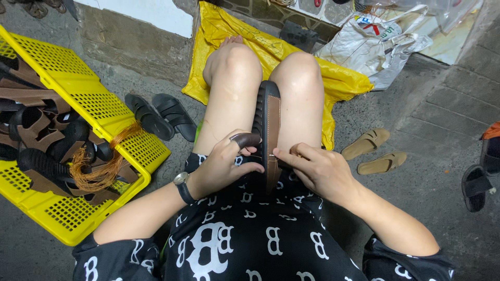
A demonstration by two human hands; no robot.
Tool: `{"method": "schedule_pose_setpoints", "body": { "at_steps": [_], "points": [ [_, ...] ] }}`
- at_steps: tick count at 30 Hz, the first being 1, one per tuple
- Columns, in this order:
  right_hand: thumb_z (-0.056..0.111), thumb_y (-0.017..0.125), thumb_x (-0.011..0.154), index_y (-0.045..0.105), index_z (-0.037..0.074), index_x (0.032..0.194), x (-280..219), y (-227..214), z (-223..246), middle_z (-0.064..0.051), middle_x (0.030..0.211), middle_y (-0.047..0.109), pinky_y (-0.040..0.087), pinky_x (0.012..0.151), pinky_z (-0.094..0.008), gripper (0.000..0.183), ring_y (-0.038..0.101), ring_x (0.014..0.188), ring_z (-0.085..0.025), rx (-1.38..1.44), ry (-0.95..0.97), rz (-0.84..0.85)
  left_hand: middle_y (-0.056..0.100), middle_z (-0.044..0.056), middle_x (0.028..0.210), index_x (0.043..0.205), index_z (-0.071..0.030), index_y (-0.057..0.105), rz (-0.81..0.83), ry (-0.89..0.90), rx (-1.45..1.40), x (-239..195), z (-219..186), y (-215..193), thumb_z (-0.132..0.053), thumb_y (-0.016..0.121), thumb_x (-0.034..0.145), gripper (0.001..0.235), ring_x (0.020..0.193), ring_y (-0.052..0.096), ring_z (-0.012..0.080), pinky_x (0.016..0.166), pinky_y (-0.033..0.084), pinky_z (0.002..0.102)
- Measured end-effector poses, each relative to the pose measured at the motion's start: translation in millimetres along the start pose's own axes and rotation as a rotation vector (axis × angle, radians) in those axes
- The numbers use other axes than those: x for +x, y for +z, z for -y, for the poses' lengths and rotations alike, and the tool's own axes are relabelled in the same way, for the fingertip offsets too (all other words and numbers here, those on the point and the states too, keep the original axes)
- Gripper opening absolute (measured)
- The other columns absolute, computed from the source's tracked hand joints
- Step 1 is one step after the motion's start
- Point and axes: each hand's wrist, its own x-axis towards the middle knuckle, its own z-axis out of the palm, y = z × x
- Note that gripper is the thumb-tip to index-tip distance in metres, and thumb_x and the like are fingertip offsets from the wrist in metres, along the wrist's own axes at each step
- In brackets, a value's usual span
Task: The person sits on a yellow mat and sews the sole of a brown sandal using a needle and thread. They repeatedly pull the thread through the sole to attach it, occasionally adjusting the sandal's position on their lap.
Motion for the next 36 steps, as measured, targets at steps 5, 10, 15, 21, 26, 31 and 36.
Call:
{"method": "schedule_pose_setpoints", "body": {
  "at_steps": [5, 10, 15, 21, 26, 31, 36],
  "points": [
    [0.019, 0.049, 0.098, 0.071, 0.026, 0.122, 2, -6, 2, -0.001, 0.088, 0.061, 0.056, 0.058, -0.034, 0.033, 0.069, 0.070, -0.026, 0.014, 0.008, 0.041, 0.064, 0.007, 0.095, 0.121, -0.007, 0.067, 0.007, -0.033, -0.067, 0, 14, 3, -0.023, 0.090, 0.073, 0.055, 0.084, 0.070, 0.0190, 0.075, 0.061, 0.027],
    [0.020, 0.047, 0.098, 0.071, 0.025, 0.120, -1, -2, 2, -0.001, 0.088, 0.061, 0.056, 0.057, -0.032, 0.032, 0.067, 0.067, -0.023, -0.163, -0.065, 0.054, 0.063, 0.010, 0.096, 0.120, -0.004, 0.066, 0.007, -0.005, -0.083, 4, 12, 3, -0.021, 0.090, 0.073, 0.056, 0.083, 0.070, 0.0215, 0.075, 0.061, 0.031],
    [0.019, 0.042, 0.102, 0.066, 0.024, 0.120, -2, 3, 5, 0.000, 0.082, 0.053, 0.055, 0.058, -0.028, 0.030, 0.062, 0.064, -0.018, -0.411, -0.167, 0.042, 0.061, 0.007, 0.090, 0.117, -0.007, 0.066, 0.000, 0.010, -0.073, 7, 20, 11, -0.030, 0.091, 0.071, 0.057, 0.077, 0.069, 0.0211, 0.070, 0.061, 0.033],
    [0.019, 0.036, 0.100, 0.060, 0.019, 0.133, 6, 24, -2, -0.002, 0.082, 0.051, 0.055, 0.053, -0.030, 0.041, 0.062, 0.062, -0.021, -0.301, -0.193, 0.052, 0.059, 0.008, 0.088, 0.114, -0.006, 0.066, 0.001, 0.032, -0.097, 7, 26, 14, -0.030, 0.093, 0.066, 0.060, 0.074, 0.069, 0.0228, 0.067, 0.060, 0.034],
    [0.009, 0.045, 0.093, 0.060, 0.005, 0.125, 8, 28, -2, -0.007, 0.081, 0.058, 0.057, 0.054, -0.038, 0.036, 0.068, 0.068, -0.028, -0.020, -0.161, 0.023, 0.061, 0.015, 0.099, 0.115, 0.000, 0.061, -0.031, 0.155, -0.044, 9, 11, 4, -0.031, 0.087, 0.075, 0.057, 0.083, 0.071, 0.0306, 0.072, 0.060, 0.040],
    [0.017, 0.059, 0.094, 0.061, 0.005, 0.120, -6, 20, 6, -0.006, 0.085, 0.066, 0.058, 0.052, -0.034, 0.029, 0.071, 0.068, -0.026, -0.001, -0.112, -0.075, 0.058, 0.019, 0.114, 0.120, 0.004, 0.059, -0.019, 0.352, 0.085, 2, -1, 4, -0.027, 0.080, 0.085, 0.052, 0.099, 0.067, 0.0371, 0.084, 0.058, 0.043],
    [0.022, 0.060, 0.096, 0.059, 0.007, 0.124, -1, 29, 23, -0.006, 0.089, 0.070, 0.059, 0.054, -0.037, 0.031, 0.073, 0.073, -0.027, -0.040, -0.028, -0.086, 0.057, 0.023, 0.124, 0.121, 0.008, 0.059, -0.009, 0.474, 0.154, -8, 21, 11, -0.024, 0.070, 0.094, 0.043, 0.113, 0.064, 0.0403, 0.092, 0.056, 0.044]
  ]
}}
